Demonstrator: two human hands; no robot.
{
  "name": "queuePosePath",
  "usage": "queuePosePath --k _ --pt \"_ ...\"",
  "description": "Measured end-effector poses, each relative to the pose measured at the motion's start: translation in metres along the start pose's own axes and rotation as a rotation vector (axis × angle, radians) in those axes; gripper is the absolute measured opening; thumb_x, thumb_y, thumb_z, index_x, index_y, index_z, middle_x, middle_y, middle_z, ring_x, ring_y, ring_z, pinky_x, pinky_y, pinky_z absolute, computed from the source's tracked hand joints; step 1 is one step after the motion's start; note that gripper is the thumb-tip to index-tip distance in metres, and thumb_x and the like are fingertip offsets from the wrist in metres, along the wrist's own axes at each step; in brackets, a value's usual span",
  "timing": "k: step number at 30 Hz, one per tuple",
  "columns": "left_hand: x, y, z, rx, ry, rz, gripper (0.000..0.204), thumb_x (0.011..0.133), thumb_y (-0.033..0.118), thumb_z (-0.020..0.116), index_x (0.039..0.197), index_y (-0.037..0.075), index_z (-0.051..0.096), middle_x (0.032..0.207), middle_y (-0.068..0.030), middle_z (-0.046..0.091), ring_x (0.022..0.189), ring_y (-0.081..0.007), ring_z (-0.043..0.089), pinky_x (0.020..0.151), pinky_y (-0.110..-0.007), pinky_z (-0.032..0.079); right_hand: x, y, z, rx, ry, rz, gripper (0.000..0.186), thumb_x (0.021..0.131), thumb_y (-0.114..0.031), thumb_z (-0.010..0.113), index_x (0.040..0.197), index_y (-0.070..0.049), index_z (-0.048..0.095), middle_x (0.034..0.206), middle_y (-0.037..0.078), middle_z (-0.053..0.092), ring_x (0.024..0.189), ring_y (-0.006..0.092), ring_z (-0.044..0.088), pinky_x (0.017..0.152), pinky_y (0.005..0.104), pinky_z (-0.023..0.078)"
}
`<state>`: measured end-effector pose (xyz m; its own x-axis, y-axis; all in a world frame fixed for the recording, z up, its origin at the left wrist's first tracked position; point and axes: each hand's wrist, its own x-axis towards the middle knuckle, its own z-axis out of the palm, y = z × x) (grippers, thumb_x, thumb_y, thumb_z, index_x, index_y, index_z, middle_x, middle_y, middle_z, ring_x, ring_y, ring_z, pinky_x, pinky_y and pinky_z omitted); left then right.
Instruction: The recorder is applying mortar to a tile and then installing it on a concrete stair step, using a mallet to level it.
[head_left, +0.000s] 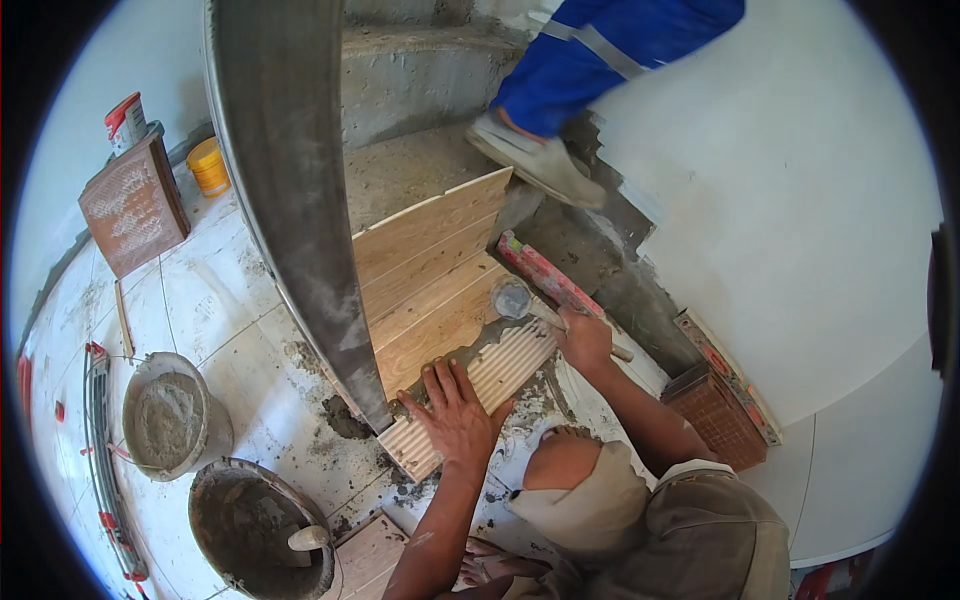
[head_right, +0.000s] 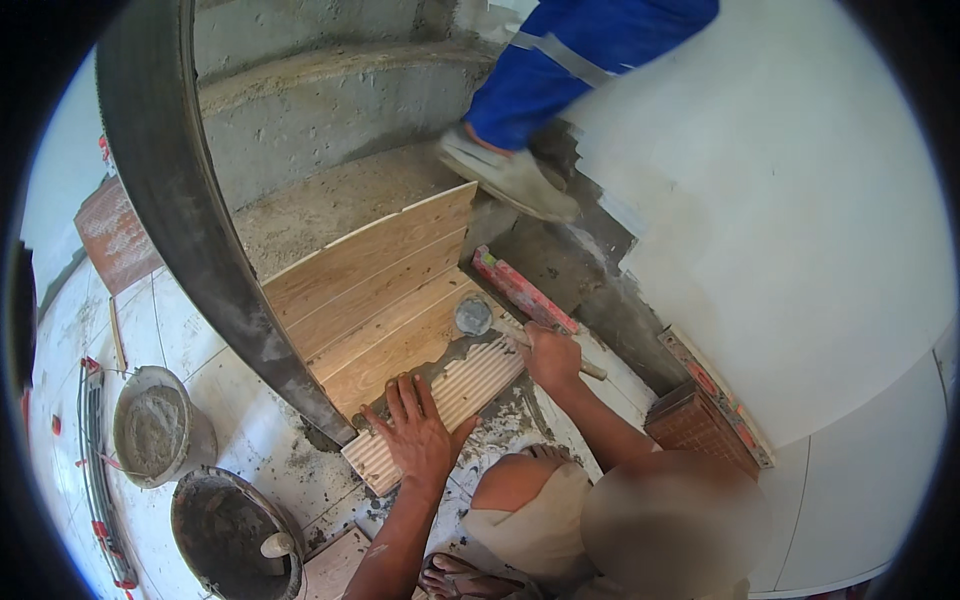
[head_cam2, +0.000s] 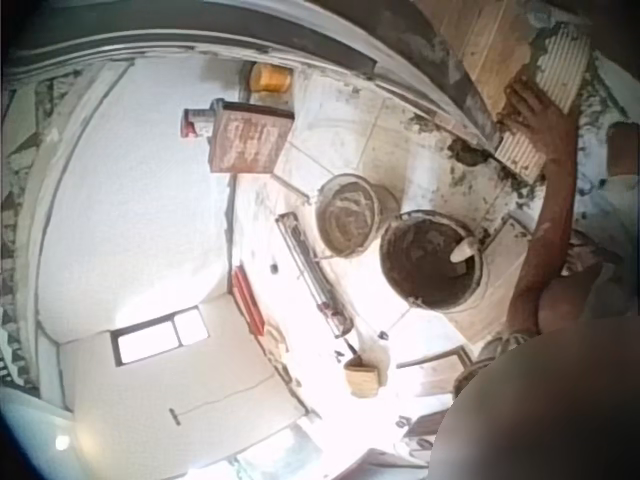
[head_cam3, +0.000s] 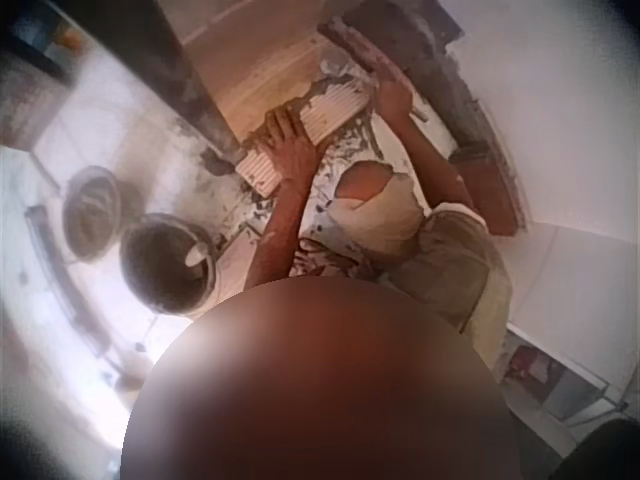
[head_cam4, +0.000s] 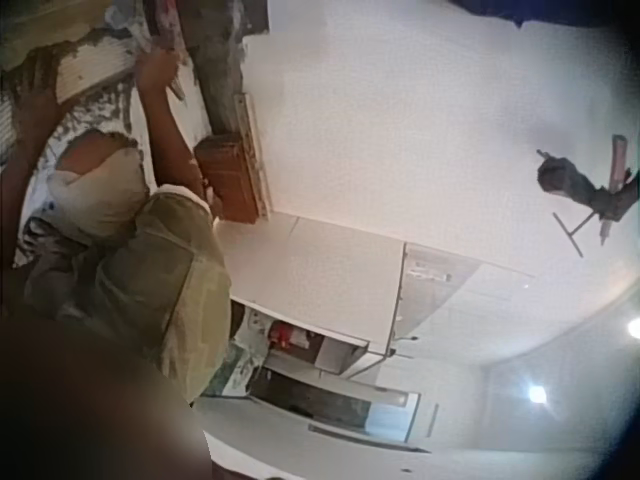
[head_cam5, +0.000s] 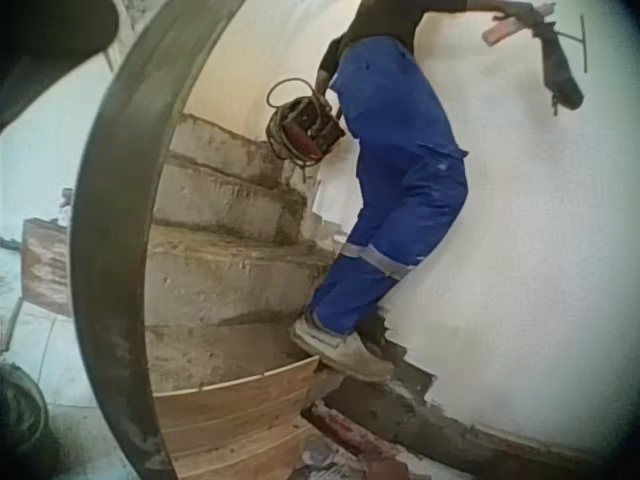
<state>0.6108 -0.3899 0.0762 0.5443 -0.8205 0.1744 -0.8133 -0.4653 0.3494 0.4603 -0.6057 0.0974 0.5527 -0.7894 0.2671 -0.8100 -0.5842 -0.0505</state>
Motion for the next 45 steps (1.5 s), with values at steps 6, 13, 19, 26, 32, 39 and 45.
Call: queuePosePath --k 6,13,19,26,32,39,45 --pt "-0.002 -0.005 0.004 0.022 0.016 -0.002 0.113 0.080 0.079 0.065 0.156 0.000 0.040 0.159 -0.0176 0.040 0.152 -0.0348 0.032 0.120 -0.076 0.007 -0.049 -0.016 -0.023 0.322 -0.055 0.184 0.044 0.095 -0.049 0.071 0.096 -0.006 0.064 0.084 0.020 0.070 0.083 0.0425 0.070 0.070 0.0509 0.052" --pt "-0.002 -0.004 0.002 0.022 -0.014 -0.002 0.114 0.081 0.080 0.064 0.157 0.000 0.040 0.160 -0.0174 0.040 0.153 -0.0348 0.029 0.120 -0.076 0.006 -0.098 -0.013 -0.021 0.479 0.021 0.137 0.043 0.099 -0.046 0.066 0.095 -0.003 0.062 0.086 0.023 0.067 0.081 0.0457 0.067 0.069 0.0507 0.051" --pt "-0.001 -0.004 0.001 0.028 -0.022 -0.003 0.113 0.082 0.080 0.063 0.158 0.000 0.038 0.160 -0.0178 0.040 0.153 -0.0354 0.029 0.120 -0.076 0.007 -0.101 -0.025 -0.013 0.433 -0.029 0.028 0.040 0.098 -0.043 0.068 0.097 -0.003 0.063 0.087 0.022 0.066 0.083 0.0466 0.066 0.070 0.0506 0.050" --pt "-0.001 -0.004 -0.001 0.022 -0.019 0.002 0.114 0.081 0.079 0.065 0.157 0.000 0.039 0.160 -0.0176 0.040 0.153 -0.0350 0.030 0.120 -0.075 0.009 -0.106 -0.027 -0.008 0.590 -0.026 0.045 0.039 0.097 -0.040 0.071 0.093 -0.002 0.063 0.082 0.020 0.063 0.074 0.0422 0.063 0.067 0.0469 0.049" --pt "0.000 -0.003 -0.003 0.021 -0.029 -0.004 0.114 0.080 0.078 0.067 0.157 -0.001 0.039 0.160 -0.0170 0.039 0.152 -0.0345 0.030 0.120 -0.075 0.010 -0.103 -0.032 -0.007 0.633 -0.027 -0.018 0.035 0.096 -0.035 0.073 0.089 -0.002 0.063 0.078 0.019 0.061 0.069 0.0382 0.061 0.064 0.0444 0.048" --pt "0.000 -0.004 -0.002 0.022 -0.012 -0.004 0.115 0.080 0.078 0.067 0.157 -0.001 0.039 0.160 -0.0171 0.039 0.152 -0.0346 0.030 0.120 -0.075 0.011 -0.093 -0.040 -0.011 0.634 -0.111 0.017 0.032 0.094 -0.030 0.075 0.090 0.000 0.063 0.075 0.018 0.060 0.065 0.0289 0.058 0.062 0.0401 0.047" --pt "-0.001 -0.005 -0.001 0.020 0.018 0.000 0.115 0.078 0.079 0.068 0.156 -0.001 0.040 0.159 -0.0170 0.040 0.151 -0.0340 0.031 0.120 -0.076 0.012 -0.055 -0.056 -0.021 0.669 0.036 -0.038 0.032 0.096 -0.034 0.071 0.091 -0.003 0.063 0.079 0.020 0.065 0.073 0.0424 0.065 0.065 0.0468 0.050"
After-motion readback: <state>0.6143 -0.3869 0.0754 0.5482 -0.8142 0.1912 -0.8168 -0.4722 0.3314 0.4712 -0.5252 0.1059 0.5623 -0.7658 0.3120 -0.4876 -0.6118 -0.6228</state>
